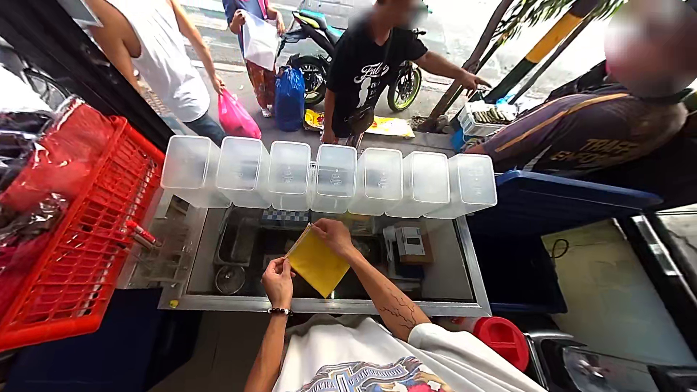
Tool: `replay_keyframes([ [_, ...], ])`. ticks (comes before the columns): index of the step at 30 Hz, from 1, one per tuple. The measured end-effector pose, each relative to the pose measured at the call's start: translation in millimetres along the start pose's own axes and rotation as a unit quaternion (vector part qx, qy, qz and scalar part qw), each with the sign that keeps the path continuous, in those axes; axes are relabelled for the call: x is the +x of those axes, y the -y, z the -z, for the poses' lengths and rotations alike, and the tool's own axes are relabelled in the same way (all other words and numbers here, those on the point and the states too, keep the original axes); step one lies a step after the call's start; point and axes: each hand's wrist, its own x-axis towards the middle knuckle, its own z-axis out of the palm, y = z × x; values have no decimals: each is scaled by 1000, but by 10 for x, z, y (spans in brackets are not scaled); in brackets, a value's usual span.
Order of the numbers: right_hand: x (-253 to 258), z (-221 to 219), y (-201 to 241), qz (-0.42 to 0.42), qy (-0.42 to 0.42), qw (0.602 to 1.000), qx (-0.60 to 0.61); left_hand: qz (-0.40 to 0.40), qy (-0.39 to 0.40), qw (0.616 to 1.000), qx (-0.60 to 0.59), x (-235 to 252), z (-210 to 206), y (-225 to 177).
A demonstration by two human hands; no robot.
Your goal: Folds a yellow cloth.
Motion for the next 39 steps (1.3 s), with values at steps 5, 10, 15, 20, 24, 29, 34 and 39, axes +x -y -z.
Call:
replay_keyframes([
  [5, 5, 14, 105, -8, 11, 999, -51, -49, -20, 993, 104, 44, 11, -7],
  [10, 72, -13, 119, 1, 10, 998, -60, -62, -26, 991, 118, 152, 45, 2],
  [15, 102, -90, 111, -14, -10, 998, -61, -34, -3, 993, 110, 211, 85, -16],
  [20, -188, -204, 2, 82, -154, 985, -12, -109, -13, 983, 144, 184, 136, -14],
  [24, -739, -319, -128, 120, -216, 966, -70, -343, 20, 916, 207, 140, 157, -21],
  [29, -1121, -643, -287, 96, -215, 960, -149, -515, 207, 780, 288, 317, -104, -1],
  [34, -1213, -915, -405, 102, -205, 956, -181, -519, 275, 688, 427, 504, -377, 77],
  [39, -1292, -945, -553, 88, -157, 964, -197, -534, 211, 667, 475, 503, -406, 119],
])
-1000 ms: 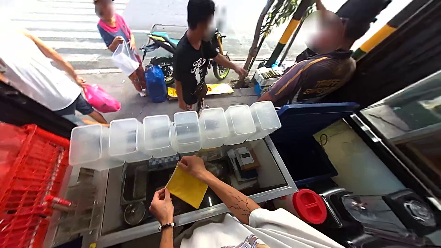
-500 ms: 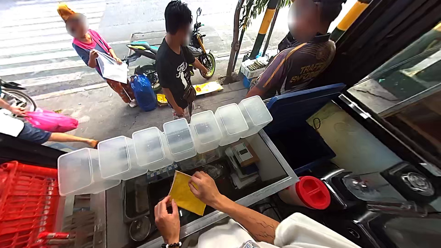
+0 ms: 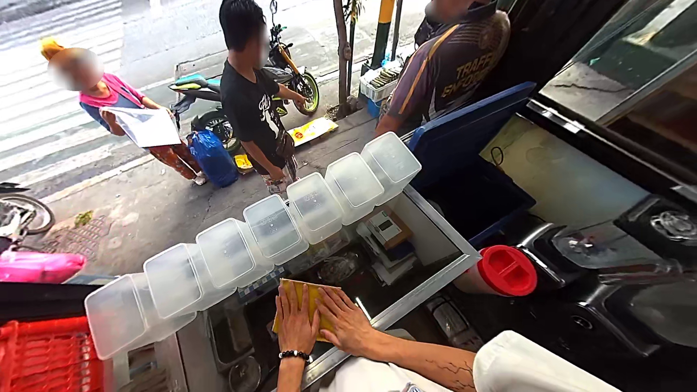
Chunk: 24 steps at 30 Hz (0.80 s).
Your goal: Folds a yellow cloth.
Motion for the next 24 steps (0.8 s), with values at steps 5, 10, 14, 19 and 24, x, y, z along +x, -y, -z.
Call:
replay_keyframes([
  [5, -1, -28, -49, 13, 8, 1000, 4, 2, -3, 1000, 5, 4, -14, -11],
  [10, -73, 172, -290, 38, -52, 990, 128, 6, -13, 1000, -2, 5, -42, 4],
  [14, -377, 248, -582, -12, -184, 982, 36, 15, -26, 1000, -8, 24, -67, 16],
  [19, -570, 196, -816, -52, -252, 966, -23, 10, -31, 999, -14, 30, -75, 56],
  [24, -530, 130, -777, -50, -267, 962, -39, -2, -24, 999, -22, 24, -44, 76],
])
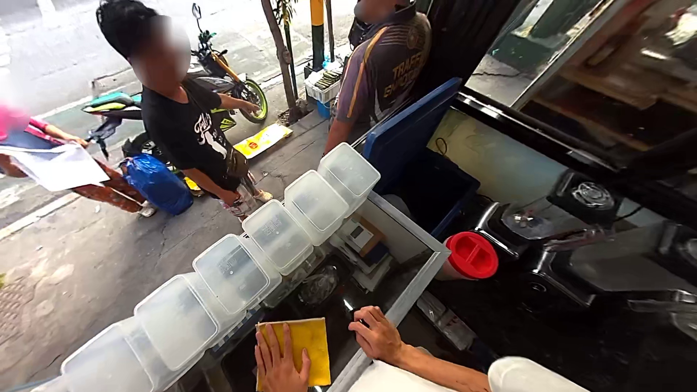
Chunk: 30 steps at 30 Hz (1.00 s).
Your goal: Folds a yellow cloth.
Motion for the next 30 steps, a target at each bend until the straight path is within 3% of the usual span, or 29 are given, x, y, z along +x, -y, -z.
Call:
replay_keyframes([
  [4, 2, 51, -18, 24, -33, 996, 80, 4, 5, 1000, 12, 31, 36, -19],
  [8, -14, -1, 10, 8, -56, 997, 48, 12, 1, 1000, -2, 34, 66, -38],
  [17, 12, 40, 40, -15, 8, 999, 27, 21, 16, 1000, 2, 21, 105, -57],
  [30, -39, -39, -33, -4, 0, 1000, 8, 36, -25, 999, -2, -4, -36, -116],
])
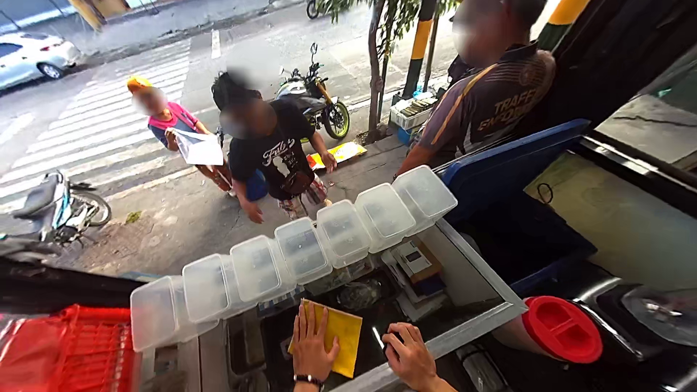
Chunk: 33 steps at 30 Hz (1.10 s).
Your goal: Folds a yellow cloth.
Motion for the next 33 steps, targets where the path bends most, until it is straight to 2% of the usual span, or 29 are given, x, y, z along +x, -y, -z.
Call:
replay_keyframes([
  [3, 64, 85, 40, -12, 35, 999, 36, 5, 21, 1000, -16, 11, 105, -13],
  [6, 151, 164, 82, -64, 79, 990, 94, 13, 62, 997, -43, 7, 145, -5],
  [8, 293, 193, 122, -106, 91, 982, 127, 33, 78, 989, -119, 56, 178, 34],
  [10, 464, 176, 193, -122, 107, 978, 130, 63, 54, 972, -219, 147, 254, 127],
  [12, 642, 120, 269, -127, 133, 977, 112, 89, 37, 963, -251, 287, 342, 270],
  [15, 929, 65, 410, -142, 231, 960, 64, 92, 66, 975, -189, 509, 451, 462],
  [20, 1299, 210, 699, -149, 382, 912, -11, 82, 120, 982, -123, 676, 631, 451],
  [23, 1385, 229, 769, -146, 434, 888, -36, 106, 201, 969, -99, 831, 672, 405],
  [26, 1407, 147, 740, -106, 445, 889, -27, 104, 259, 954, -111, 950, 716, 488],
  [29, 1315, 124, 672, -64, 411, 909, 39, 84, 215, 954, -190, 791, 808, 562],
  [31, 1308, 184, 648, -93, 405, 903, 108, 96, 201, 931, -291, 630, 935, 571],
  [33, 1261, 188, 572, -115, 373, 893, 224, 109, 173, 896, -394, 455, 879, 657],
])
